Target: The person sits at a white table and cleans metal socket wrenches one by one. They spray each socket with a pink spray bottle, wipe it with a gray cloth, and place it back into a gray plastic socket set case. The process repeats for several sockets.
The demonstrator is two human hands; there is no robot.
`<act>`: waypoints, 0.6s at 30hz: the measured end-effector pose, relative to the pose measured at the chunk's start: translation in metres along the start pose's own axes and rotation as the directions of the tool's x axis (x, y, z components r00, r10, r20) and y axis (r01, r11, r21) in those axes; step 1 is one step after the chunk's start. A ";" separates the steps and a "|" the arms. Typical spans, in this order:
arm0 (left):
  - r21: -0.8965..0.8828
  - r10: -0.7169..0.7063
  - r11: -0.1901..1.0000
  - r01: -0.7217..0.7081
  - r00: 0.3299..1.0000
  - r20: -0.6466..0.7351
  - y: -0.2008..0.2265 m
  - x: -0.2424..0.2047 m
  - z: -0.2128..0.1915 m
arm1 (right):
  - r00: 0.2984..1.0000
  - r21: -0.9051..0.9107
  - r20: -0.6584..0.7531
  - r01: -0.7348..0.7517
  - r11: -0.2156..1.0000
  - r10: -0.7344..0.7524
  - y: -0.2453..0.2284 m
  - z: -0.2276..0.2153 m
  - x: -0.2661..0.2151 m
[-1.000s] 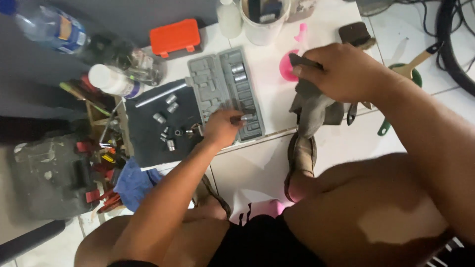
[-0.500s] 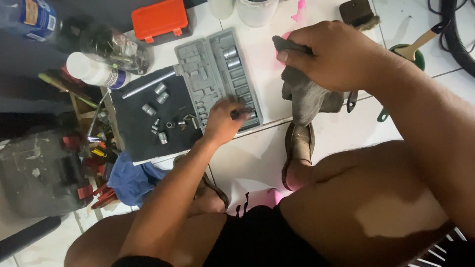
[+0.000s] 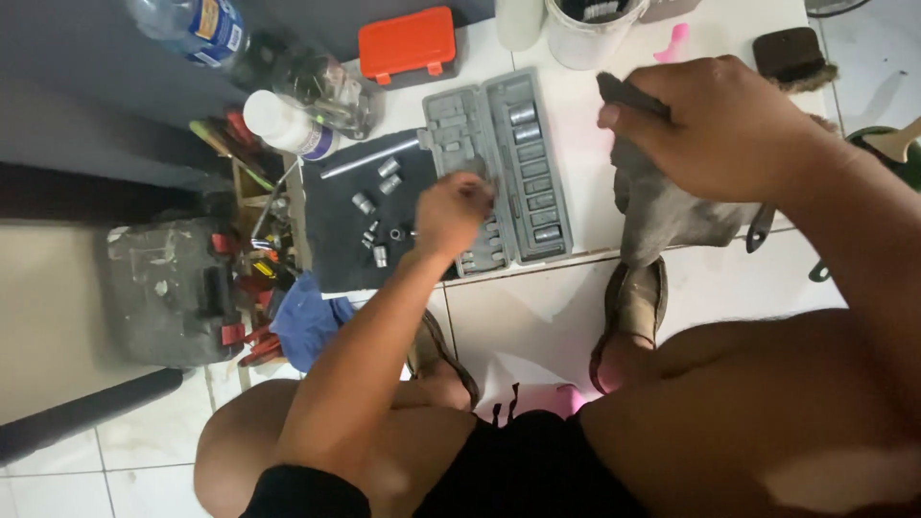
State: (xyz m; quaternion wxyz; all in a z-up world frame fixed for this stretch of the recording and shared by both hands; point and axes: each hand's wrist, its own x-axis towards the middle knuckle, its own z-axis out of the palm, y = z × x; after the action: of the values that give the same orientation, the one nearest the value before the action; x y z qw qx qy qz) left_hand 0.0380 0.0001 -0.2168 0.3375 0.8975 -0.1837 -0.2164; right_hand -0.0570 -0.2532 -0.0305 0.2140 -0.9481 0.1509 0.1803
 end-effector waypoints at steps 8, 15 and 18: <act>0.307 0.125 0.952 0.011 0.900 -0.419 -0.089 0.020 -0.029 | 0.972 0.237 -0.182 0.190 0.953 -0.149 -0.037 -0.006 -0.007; 0.415 0.013 0.900 0.133 0.944 -0.331 -0.125 0.019 -0.027 | 0.937 0.126 0.149 0.298 0.946 -0.315 -0.049 0.045 0.037; 0.395 0.076 0.915 0.079 0.929 -0.361 -0.149 0.029 -0.021 | 0.934 0.054 0.287 0.204 0.977 -0.211 -0.062 0.045 0.039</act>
State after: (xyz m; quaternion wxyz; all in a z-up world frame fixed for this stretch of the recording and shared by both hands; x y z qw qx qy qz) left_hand 0.1006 0.1022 -0.3125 0.1739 0.9722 -0.1568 -0.0018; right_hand -0.0124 -0.1869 -0.0619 0.2629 -0.9192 0.0190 0.2925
